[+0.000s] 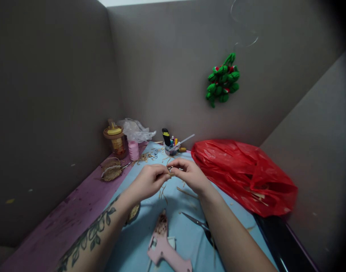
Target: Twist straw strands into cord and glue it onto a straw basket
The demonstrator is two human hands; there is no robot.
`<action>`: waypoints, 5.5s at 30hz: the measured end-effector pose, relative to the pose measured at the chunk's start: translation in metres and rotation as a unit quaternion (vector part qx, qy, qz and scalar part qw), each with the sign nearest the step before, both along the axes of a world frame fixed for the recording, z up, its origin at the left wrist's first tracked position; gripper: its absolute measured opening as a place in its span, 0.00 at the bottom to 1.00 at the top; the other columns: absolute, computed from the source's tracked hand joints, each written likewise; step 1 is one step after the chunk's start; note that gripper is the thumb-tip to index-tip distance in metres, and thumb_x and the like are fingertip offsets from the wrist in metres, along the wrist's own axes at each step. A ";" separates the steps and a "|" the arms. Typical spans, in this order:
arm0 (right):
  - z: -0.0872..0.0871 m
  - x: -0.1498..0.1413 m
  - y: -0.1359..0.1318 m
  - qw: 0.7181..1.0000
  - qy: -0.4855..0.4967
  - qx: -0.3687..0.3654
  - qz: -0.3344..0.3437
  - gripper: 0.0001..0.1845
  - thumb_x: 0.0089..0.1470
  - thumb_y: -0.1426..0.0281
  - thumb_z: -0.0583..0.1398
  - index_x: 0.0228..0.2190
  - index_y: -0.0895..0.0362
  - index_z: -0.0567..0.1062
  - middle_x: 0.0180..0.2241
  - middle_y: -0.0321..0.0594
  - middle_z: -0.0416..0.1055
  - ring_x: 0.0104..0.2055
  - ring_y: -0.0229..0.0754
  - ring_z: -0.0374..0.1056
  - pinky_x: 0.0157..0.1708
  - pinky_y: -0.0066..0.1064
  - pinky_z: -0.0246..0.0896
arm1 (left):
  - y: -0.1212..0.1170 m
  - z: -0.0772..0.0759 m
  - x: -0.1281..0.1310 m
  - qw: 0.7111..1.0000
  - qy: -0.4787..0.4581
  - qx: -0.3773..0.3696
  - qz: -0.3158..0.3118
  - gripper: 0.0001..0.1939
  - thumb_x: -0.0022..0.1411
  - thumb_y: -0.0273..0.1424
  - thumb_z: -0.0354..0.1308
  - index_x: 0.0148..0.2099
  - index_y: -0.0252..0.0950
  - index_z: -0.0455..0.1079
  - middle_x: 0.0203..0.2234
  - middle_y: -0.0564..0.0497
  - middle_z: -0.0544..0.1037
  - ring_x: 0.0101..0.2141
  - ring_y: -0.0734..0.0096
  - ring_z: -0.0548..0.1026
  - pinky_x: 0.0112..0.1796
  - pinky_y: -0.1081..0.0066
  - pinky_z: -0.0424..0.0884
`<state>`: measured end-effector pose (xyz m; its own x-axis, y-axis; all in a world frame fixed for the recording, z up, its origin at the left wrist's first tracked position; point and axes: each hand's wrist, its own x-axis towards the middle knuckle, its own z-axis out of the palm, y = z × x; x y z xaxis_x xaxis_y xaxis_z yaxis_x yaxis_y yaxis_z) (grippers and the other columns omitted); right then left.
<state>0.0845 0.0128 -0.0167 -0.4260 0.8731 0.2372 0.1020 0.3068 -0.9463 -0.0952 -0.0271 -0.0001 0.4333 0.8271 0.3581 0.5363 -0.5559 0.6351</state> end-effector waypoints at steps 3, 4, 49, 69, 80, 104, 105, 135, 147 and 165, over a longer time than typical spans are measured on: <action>0.000 -0.004 -0.001 0.999 0.025 -0.020 0.003 0.09 0.45 0.65 0.63 0.29 0.57 0.74 0.29 0.37 0.70 0.33 0.39 0.64 0.35 0.32 0.58 | -0.001 -0.001 0.001 1.000 -0.002 0.004 -0.005 0.10 0.61 0.28 0.50 0.31 0.33 0.70 0.23 0.52 0.73 0.26 0.76 0.67 0.29 0.76 0.61; 0.000 -0.004 -0.001 0.999 0.039 -0.031 0.005 0.09 0.44 0.65 0.64 0.28 0.57 0.74 0.28 0.36 0.69 0.31 0.38 0.63 0.33 0.31 0.57 | -0.001 -0.002 0.001 1.000 -0.003 0.004 -0.009 0.09 0.61 0.28 0.50 0.31 0.33 0.70 0.24 0.52 0.73 0.26 0.76 0.68 0.30 0.76 0.61; 0.002 0.002 0.002 0.956 0.244 -0.159 0.025 0.15 0.43 0.61 0.64 0.22 0.57 0.65 0.25 0.34 0.61 0.22 0.32 0.51 0.19 0.24 0.44 | -0.002 0.006 -0.001 0.991 -0.055 -0.118 -0.015 0.11 0.59 0.32 0.52 0.30 0.31 0.72 0.26 0.48 0.77 0.27 0.74 0.71 0.30 0.76 0.65; 0.001 -0.008 -0.005 0.981 0.115 -0.154 -0.018 0.19 0.43 0.55 0.63 0.27 0.58 0.71 0.22 0.34 0.63 0.21 0.31 0.54 0.18 0.23 0.46 | -0.001 0.004 -0.002 0.992 -0.056 -0.116 -0.011 0.11 0.58 0.31 0.52 0.29 0.31 0.72 0.23 0.51 0.75 0.24 0.76 0.68 0.27 0.77 0.62; -0.003 -0.007 -0.004 0.989 0.097 -0.051 -0.099 0.15 0.47 0.58 0.60 0.22 0.56 0.65 0.17 0.29 0.54 0.19 0.32 0.48 0.19 0.26 0.42 | -0.002 0.003 -0.002 0.995 -0.027 -0.097 -0.019 0.10 0.59 0.30 0.52 0.31 0.32 0.72 0.25 0.50 0.76 0.25 0.76 0.70 0.28 0.77 0.63; 0.002 -0.009 -0.008 0.995 0.027 -0.054 -0.076 0.16 0.46 0.56 0.60 0.27 0.57 0.71 0.22 0.33 0.62 0.22 0.33 0.54 0.21 0.26 0.48 | 0.001 0.004 -0.004 0.999 0.020 -0.046 0.012 0.10 0.59 0.29 0.51 0.31 0.32 0.72 0.24 0.51 0.75 0.25 0.75 0.69 0.29 0.76 0.61; 0.001 -0.010 -0.008 0.996 0.024 -0.053 -0.067 0.15 0.46 0.57 0.60 0.26 0.57 0.70 0.21 0.32 0.61 0.22 0.33 0.53 0.21 0.26 0.47 | 0.000 0.004 -0.004 0.999 0.022 -0.045 0.010 0.10 0.59 0.29 0.51 0.30 0.32 0.71 0.24 0.51 0.75 0.25 0.75 0.69 0.29 0.76 0.61; 0.008 -0.008 -0.009 0.998 0.001 -0.038 -0.041 0.16 0.48 0.56 0.58 0.27 0.57 0.71 0.20 0.32 0.61 0.21 0.33 0.53 0.20 0.25 0.47 | -0.002 0.002 -0.003 0.997 0.041 0.054 0.025 0.09 0.60 0.25 0.49 0.31 0.33 0.70 0.26 0.50 0.75 0.28 0.74 0.70 0.32 0.75 0.63; 0.004 -0.010 -0.007 0.960 0.206 -0.069 -0.176 0.11 0.44 0.64 0.61 0.21 0.56 0.65 0.16 0.28 0.55 0.18 0.31 0.48 0.18 0.25 0.41 | 0.000 -0.001 -0.001 0.999 -0.023 -0.037 0.013 0.10 0.60 0.30 0.51 0.33 0.33 0.73 0.27 0.49 0.76 0.28 0.74 0.70 0.31 0.75 0.64; 0.011 0.005 -0.002 0.902 0.407 -0.096 -0.107 0.15 0.45 0.66 0.62 0.24 0.53 0.58 0.24 0.29 0.58 0.16 0.28 0.46 0.15 0.21 0.41 | 0.005 -0.006 -0.019 0.862 -0.285 -0.410 -0.092 0.14 0.48 0.37 0.64 0.26 0.29 0.71 0.22 0.49 0.74 0.21 0.80 0.68 0.24 0.78 0.61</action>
<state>0.0897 0.0109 -0.0056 0.0042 0.9727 0.2321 -0.6139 0.1857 -0.7672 -0.1139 -0.0224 -0.0065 0.5314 0.8392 -0.1153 -0.0415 0.1617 0.9860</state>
